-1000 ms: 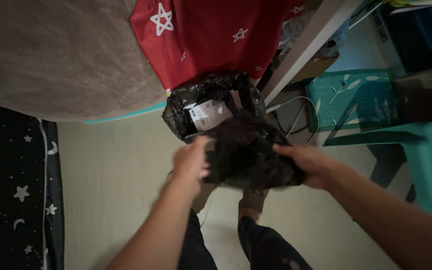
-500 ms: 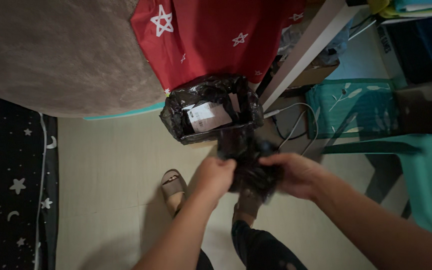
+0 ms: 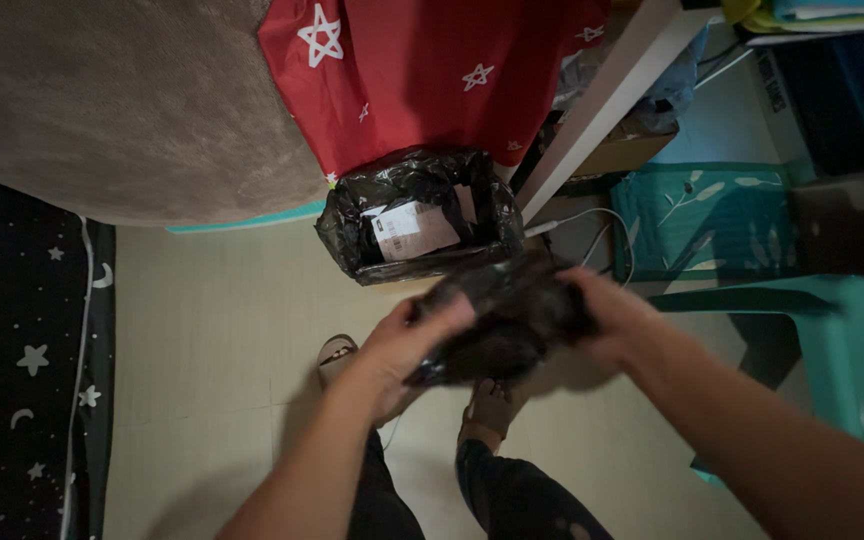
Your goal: The person unfolds a black plastic trash bag and lines a red fabric-covered bin with it. They adjust the bag edges around the bin rim and smooth the interior to fit the container.
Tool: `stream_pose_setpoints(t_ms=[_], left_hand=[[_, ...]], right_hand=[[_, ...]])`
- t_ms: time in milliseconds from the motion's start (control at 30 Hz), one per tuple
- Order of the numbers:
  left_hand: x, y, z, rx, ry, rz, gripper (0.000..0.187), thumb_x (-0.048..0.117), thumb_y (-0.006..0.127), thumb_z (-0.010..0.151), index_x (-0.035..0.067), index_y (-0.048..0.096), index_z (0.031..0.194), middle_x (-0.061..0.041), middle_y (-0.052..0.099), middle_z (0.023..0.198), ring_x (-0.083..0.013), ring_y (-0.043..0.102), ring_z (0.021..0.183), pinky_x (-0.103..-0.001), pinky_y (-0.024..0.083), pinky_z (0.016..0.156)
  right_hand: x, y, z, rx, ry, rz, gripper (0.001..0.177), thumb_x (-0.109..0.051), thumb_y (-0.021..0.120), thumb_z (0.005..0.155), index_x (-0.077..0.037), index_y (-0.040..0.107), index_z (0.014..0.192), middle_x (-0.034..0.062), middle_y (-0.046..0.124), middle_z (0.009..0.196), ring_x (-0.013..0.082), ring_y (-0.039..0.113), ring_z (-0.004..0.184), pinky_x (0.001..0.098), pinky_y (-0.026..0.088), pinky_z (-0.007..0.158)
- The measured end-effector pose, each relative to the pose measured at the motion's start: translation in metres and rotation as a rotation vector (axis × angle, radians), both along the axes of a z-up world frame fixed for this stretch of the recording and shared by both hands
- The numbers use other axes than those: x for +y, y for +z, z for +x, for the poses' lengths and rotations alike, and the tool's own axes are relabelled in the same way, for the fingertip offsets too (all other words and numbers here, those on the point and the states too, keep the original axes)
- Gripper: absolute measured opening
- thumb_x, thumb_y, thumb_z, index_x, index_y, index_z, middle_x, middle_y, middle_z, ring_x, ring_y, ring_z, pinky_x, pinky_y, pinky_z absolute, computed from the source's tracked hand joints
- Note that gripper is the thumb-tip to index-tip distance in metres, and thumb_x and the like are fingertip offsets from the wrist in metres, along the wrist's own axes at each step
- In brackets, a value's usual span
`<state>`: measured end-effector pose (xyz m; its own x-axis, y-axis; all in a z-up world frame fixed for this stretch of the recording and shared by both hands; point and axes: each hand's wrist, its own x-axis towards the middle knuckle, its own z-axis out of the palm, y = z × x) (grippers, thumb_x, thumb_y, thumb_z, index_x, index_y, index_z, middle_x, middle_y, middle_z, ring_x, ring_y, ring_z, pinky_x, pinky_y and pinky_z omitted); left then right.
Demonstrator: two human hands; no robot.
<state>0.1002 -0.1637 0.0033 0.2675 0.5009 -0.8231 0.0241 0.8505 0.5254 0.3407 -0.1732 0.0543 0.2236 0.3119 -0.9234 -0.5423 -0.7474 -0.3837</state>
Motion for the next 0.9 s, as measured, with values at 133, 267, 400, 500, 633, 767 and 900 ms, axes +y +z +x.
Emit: stream_pose_setpoints(t_ms=[133, 267, 400, 500, 633, 767, 900], left_hand=[[0.01, -0.041, -0.014, -0.238, 0.322, -0.219, 0.039, 0.027, 0.06, 0.098, 0.006, 0.058, 0.13, -0.014, 0.069, 0.122, -0.0301, 0.064, 0.118, -0.052, 0.052, 0.105], [0.019, -0.061, -0.027, -0.501, 0.627, -0.364, 0.045, 0.024, 0.046, 0.095, -0.002, 0.055, 0.13, -0.023, 0.071, 0.12, -0.0386, 0.067, 0.116, -0.061, 0.053, 0.101], [0.021, -0.028, -0.011, -0.466, 0.383, -0.242, 0.05, 0.035, 0.064, 0.089, 0.004, 0.061, 0.128, -0.015, 0.073, 0.118, -0.0326, 0.069, 0.112, -0.052, 0.054, 0.101], [0.017, 0.0, 0.005, -0.127, -0.098, 0.113, 0.063, 0.032, 0.081, 0.071, 0.01, 0.063, 0.126, -0.01, 0.075, 0.118, -0.0277, 0.071, 0.109, -0.043, 0.056, 0.098], [0.014, 0.008, 0.016, 0.52, -0.471, 0.509, 0.063, 0.034, 0.093, 0.064, 0.004, 0.072, 0.115, -0.009, 0.077, 0.11, -0.0217, 0.074, 0.101, -0.036, 0.057, 0.093], [0.017, -0.012, 0.015, 0.546, -0.376, 0.396, 0.051, 0.035, 0.086, 0.073, 0.004, 0.078, 0.113, -0.011, 0.079, 0.105, -0.0248, 0.075, 0.098, -0.037, 0.057, 0.089], [0.022, -0.042, 0.006, 0.442, -0.201, 0.55, 0.094, 0.033, 0.099, 0.066, 0.008, 0.049, 0.142, -0.013, 0.06, 0.12, -0.0296, 0.065, 0.109, -0.039, 0.055, 0.091]], right_hand=[[0.006, 0.015, 0.013, -0.021, -0.045, -0.078, 0.039, -0.035, 0.062, 0.092, -0.009, 0.061, 0.121, 0.0141, 0.069, 0.112, 0.027, 0.068, 0.104, 0.039, 0.055, 0.09], [-0.003, 0.02, 0.016, -0.17, 0.632, -0.061, 0.032, -0.024, 0.073, 0.088, -0.003, 0.07, 0.111, 0.0202, 0.072, 0.11, 0.0285, 0.07, 0.095, 0.0379, 0.057, 0.08], [-0.005, -0.004, 0.011, -0.236, 0.586, -0.06, 0.039, -0.027, 0.066, 0.095, 0.006, 0.069, 0.117, 0.0228, 0.074, 0.115, 0.0315, 0.073, 0.093, 0.0404, 0.06, 0.079], [-0.001, -0.008, 0.012, -0.056, 0.272, -0.013, 0.045, -0.027, 0.055, 0.097, 0.006, 0.062, 0.127, 0.0217, 0.074, 0.119, 0.0283, 0.075, 0.1, 0.0395, 0.062, 0.087], [0.001, 0.019, -0.002, 0.033, 0.416, 0.022, 0.051, -0.033, 0.061, 0.092, 0.0, 0.06, 0.131, 0.0198, 0.076, 0.117, 0.0245, 0.076, 0.104, 0.0392, 0.059, 0.093], [0.004, 0.028, -0.018, -0.287, 1.068, -0.067, 0.049, -0.025, 0.074, 0.09, -0.008, 0.057, 0.133, 0.0177, 0.074, 0.12, 0.0296, 0.069, 0.111, 0.0449, 0.05, 0.102], [0.003, 0.021, -0.02, -0.324, 0.877, -0.088, 0.048, -0.04, 0.056, 0.096, -0.003, 0.069, 0.122, 0.021, 0.078, 0.111, 0.0315, 0.073, 0.106, 0.0468, 0.053, 0.1]])
